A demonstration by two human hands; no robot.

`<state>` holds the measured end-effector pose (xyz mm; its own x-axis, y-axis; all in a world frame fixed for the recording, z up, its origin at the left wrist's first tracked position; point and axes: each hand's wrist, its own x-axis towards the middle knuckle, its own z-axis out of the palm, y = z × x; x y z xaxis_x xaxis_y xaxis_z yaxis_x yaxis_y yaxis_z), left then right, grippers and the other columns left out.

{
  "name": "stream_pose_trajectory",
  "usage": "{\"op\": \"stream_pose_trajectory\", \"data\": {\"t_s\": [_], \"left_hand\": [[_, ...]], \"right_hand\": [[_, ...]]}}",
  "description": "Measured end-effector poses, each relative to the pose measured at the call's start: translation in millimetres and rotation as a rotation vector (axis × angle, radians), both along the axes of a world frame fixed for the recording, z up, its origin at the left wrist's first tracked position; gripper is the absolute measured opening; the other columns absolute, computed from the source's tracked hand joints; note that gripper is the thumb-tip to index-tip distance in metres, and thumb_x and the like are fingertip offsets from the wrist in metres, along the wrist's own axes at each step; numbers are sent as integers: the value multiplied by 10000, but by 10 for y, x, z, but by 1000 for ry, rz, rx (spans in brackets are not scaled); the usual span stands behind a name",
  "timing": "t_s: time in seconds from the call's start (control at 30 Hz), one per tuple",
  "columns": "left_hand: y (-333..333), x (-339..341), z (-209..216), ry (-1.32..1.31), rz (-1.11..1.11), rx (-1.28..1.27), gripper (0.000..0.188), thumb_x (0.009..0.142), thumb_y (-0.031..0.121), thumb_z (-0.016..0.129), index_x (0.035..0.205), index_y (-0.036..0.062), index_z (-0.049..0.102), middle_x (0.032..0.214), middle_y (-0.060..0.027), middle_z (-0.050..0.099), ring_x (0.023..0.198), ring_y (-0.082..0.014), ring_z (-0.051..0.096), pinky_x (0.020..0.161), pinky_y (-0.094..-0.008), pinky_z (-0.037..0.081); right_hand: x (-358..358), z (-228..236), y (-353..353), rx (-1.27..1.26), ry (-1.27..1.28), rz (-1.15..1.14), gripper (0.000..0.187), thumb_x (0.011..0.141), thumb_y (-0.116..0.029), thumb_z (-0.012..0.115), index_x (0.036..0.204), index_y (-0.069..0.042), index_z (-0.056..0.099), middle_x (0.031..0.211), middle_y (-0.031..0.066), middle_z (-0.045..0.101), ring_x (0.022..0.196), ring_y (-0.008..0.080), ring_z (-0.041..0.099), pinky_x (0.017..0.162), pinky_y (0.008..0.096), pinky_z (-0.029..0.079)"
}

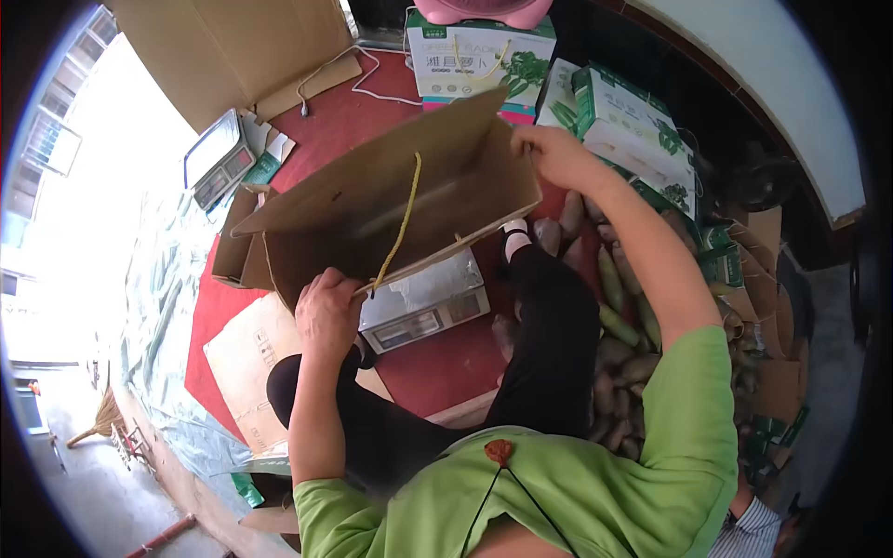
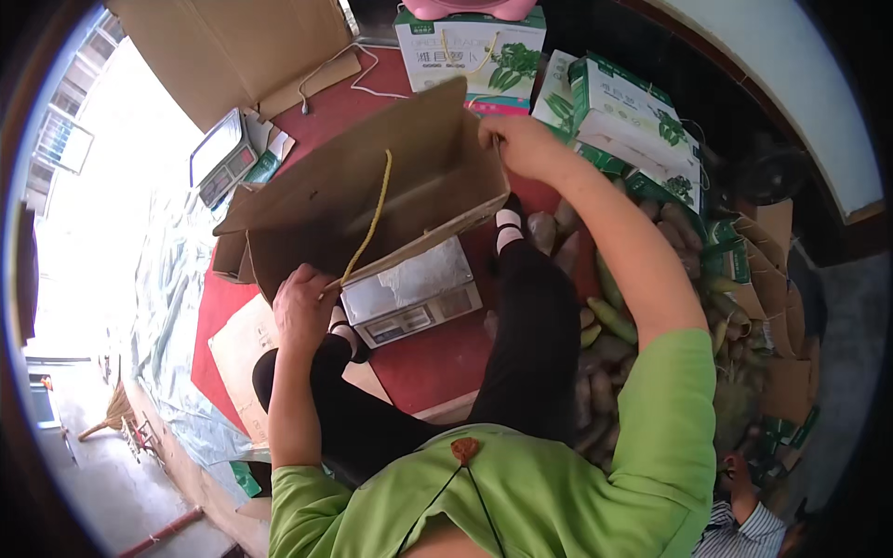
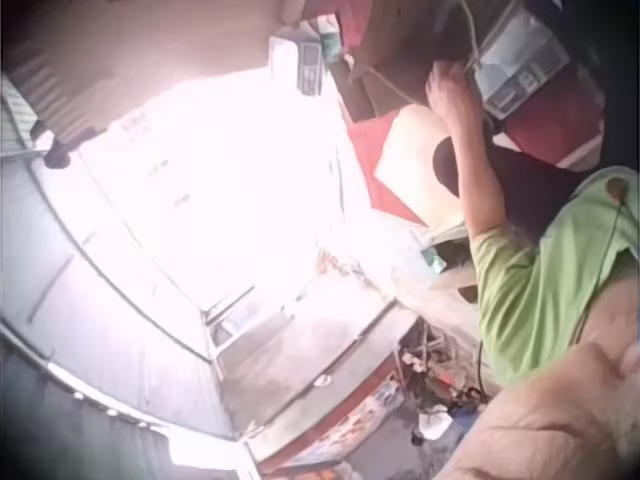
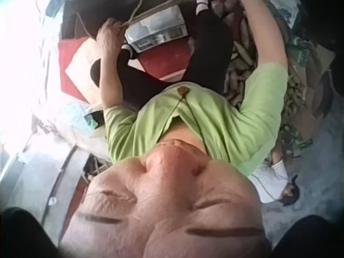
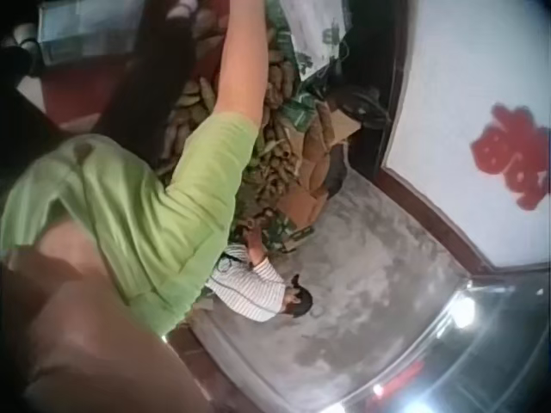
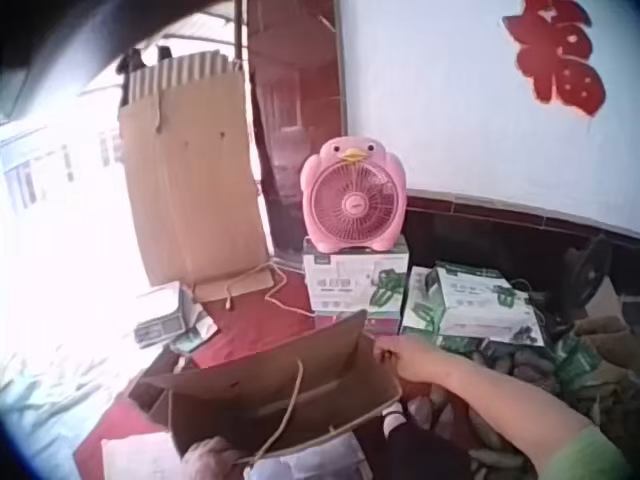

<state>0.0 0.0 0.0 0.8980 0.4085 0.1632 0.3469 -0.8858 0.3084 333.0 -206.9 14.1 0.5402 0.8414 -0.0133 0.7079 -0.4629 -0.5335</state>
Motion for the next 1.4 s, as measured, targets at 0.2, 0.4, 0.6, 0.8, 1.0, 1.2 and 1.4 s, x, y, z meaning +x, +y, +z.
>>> {"op": "stream_pose_trajectory", "data": {"t_s": [0.2,0.4,0.6,0.8,1.0,1.2,1.4], "left_hand": [[121,-76,-127,261,-49,50,96,703,170,670,765,98,664,801,-51,543,868,-241,567,744,-384,434],[213,-137,-345,306,-32,-29,113,701,170,670,788,98,681,803,-74,555,876,-263,564,753,-387,426],[337,-104,-393,86,162,-670,267,814,267,653,951,42,695,868,-134,659,837,-256,637,759,-347,470],[735,289,-530,-163,803,-1353,478,893,300,543,1276,26,460,1191,-186,538,1107,-326,520,871,-502,452],[866,523,-1002,-277,861,-1516,432,910,259,496,1271,36,421,1253,-167,458,1145,-329,478,880,-586,426],[805,635,-1143,-483,933,-1585,395,882,216,522,1234,44,465,1175,-146,495,1084,-296,515,854,-571,443],[840,551,-1074,-201,882,-1170,318,823,220,548,1097,59,569,1064,-130,561,1051,-296,535,843,-562,448]], "right_hand": [[-441,-488,187,-199,-299,-38,267,767,-65,534,1007,-136,626,942,93,628,912,285,619,752,430,487],[-1050,-473,498,-91,-104,203,188,827,-211,548,971,-120,628,936,105,628,914,302,608,754,443,484],[-1409,-613,434,-101,54,296,333,860,-392,529,885,-81,644,838,140,649,856,329,622,753,450,483],[-1435,-684,369,-124,10,335,378,827,-454,562,941,-104,650,952,118,644,958,295,603,823,446,449],[-1518,-790,402,-269,-52,364,304,805,-398,613,988,-158,648,950,75,618,967,266,580,826,428,420],[-1479,-848,398,-273,-77,364,280,797,-372,625,973,-155,645,937,65,617,963,256,582,812,426,431],[-1500,-872,426,-252,-105,317,253,802,-339,619,968,-150,643,935,63,623,949,254,588,808,421,440]]}}
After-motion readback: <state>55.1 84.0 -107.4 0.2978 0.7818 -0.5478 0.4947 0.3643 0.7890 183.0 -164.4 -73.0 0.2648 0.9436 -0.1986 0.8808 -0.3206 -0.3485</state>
